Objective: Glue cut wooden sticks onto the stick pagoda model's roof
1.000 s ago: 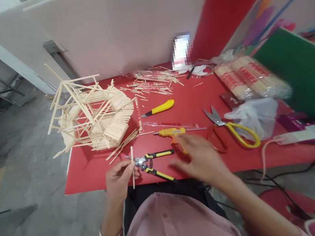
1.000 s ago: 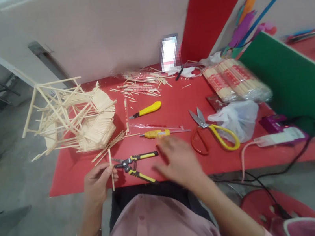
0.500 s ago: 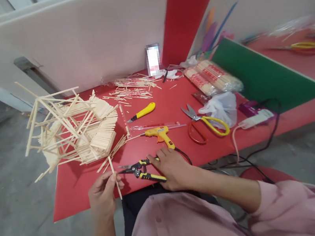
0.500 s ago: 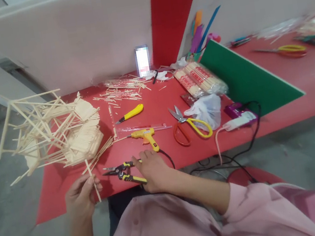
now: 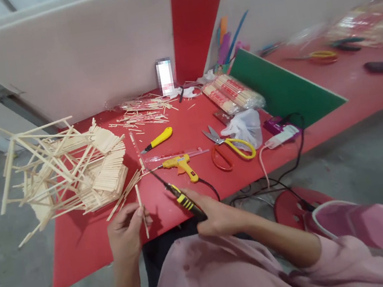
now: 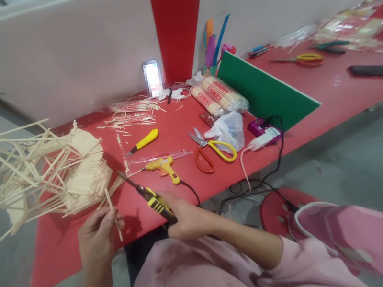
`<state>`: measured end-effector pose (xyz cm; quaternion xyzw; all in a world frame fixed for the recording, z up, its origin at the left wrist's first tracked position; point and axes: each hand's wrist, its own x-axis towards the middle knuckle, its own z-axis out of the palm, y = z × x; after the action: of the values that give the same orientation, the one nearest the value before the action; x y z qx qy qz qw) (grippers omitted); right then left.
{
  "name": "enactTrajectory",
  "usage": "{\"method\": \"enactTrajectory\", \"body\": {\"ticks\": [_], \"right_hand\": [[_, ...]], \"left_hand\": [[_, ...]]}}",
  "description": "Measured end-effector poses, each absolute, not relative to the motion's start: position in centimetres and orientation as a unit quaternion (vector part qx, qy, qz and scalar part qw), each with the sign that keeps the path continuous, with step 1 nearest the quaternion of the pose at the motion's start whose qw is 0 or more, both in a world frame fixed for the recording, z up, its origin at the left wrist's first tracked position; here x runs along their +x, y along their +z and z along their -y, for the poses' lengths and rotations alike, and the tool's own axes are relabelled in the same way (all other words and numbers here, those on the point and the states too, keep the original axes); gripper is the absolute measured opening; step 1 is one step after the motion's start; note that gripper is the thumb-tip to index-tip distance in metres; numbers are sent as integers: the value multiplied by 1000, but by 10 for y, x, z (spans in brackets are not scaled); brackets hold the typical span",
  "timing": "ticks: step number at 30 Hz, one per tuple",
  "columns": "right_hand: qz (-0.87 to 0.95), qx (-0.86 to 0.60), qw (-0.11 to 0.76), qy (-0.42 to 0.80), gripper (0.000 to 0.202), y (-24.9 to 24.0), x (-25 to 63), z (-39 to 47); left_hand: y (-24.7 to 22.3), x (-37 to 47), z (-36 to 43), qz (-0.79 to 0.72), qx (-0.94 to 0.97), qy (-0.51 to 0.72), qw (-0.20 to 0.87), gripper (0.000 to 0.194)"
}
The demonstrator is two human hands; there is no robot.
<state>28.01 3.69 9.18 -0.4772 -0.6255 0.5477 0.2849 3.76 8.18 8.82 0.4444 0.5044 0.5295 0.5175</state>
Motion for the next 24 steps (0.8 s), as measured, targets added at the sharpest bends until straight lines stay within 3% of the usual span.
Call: {"method": "enactTrajectory", "body": {"ticks": [4,24], "right_hand": [[694,-522,242,433,88,100,276,-40],[792,-500,170,306,92,84,283,-50]], "left_hand": [[98,47,-87,-475,498,527,500,8],[98,39,-87,-468,629,437,441,17]]}}
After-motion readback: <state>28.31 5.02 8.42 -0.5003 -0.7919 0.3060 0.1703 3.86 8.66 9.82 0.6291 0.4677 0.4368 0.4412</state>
